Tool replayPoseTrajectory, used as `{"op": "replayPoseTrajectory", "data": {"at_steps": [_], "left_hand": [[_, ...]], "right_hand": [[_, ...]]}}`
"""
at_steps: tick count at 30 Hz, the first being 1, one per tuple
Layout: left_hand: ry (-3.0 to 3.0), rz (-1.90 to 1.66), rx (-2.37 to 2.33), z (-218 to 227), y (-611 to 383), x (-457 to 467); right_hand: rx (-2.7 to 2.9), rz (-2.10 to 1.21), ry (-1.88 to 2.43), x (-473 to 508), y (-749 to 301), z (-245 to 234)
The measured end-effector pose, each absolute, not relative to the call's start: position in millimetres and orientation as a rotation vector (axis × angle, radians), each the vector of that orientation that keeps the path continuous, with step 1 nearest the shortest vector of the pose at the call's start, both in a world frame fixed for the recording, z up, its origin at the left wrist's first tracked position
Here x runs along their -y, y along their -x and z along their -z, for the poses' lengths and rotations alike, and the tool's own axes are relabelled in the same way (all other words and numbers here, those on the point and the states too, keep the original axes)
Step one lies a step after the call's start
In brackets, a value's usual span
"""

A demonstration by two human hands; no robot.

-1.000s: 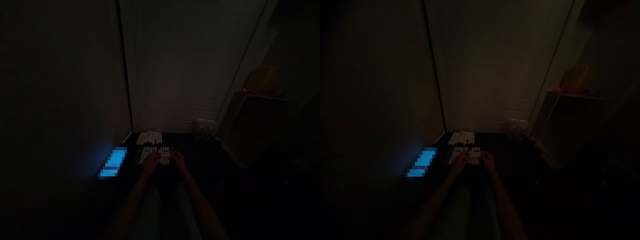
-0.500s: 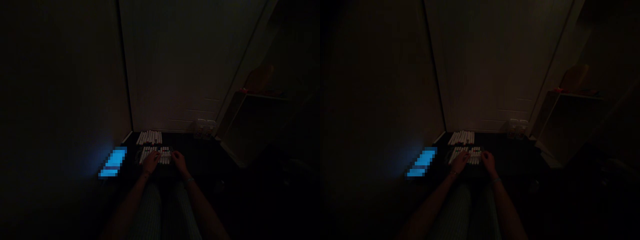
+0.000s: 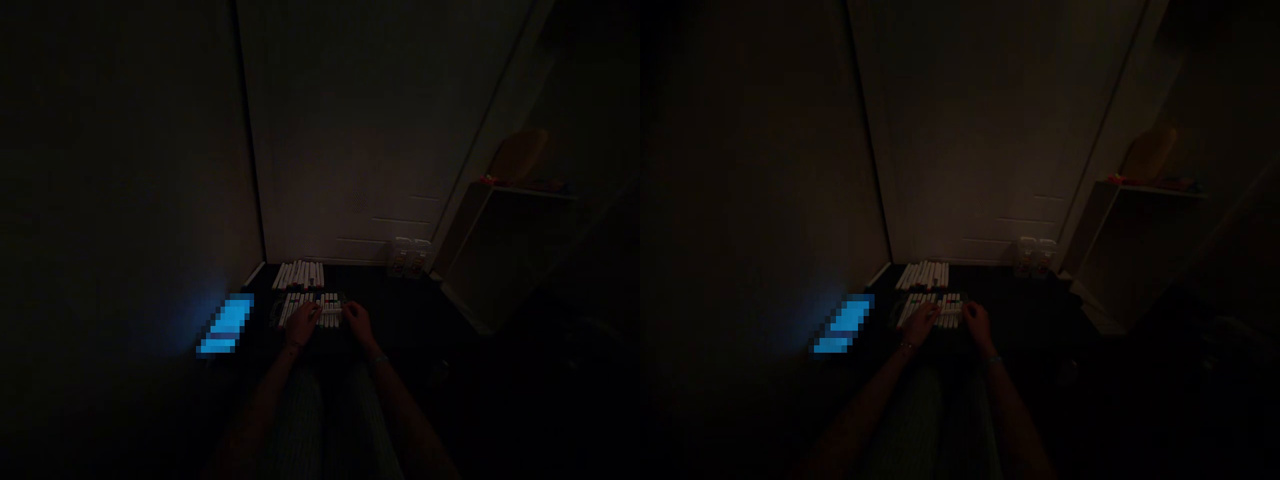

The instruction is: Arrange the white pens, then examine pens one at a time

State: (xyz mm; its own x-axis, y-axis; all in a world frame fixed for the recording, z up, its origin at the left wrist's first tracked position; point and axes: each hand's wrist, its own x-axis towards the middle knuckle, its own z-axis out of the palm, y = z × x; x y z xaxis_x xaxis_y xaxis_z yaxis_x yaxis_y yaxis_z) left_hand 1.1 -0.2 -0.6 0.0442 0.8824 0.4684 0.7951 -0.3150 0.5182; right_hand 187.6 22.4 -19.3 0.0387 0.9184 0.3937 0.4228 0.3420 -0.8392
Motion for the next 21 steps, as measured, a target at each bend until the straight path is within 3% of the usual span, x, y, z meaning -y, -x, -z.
{"op": "replayPoseTrajectory", "data": {"at_steps": [21], "left_hand": [[-2.163,-1.108,-1.754,-5.2,-2.1,4.5]], "right_hand": [[1.585,-0.624,1.240,-22.1,-188.1,18.3]]}}
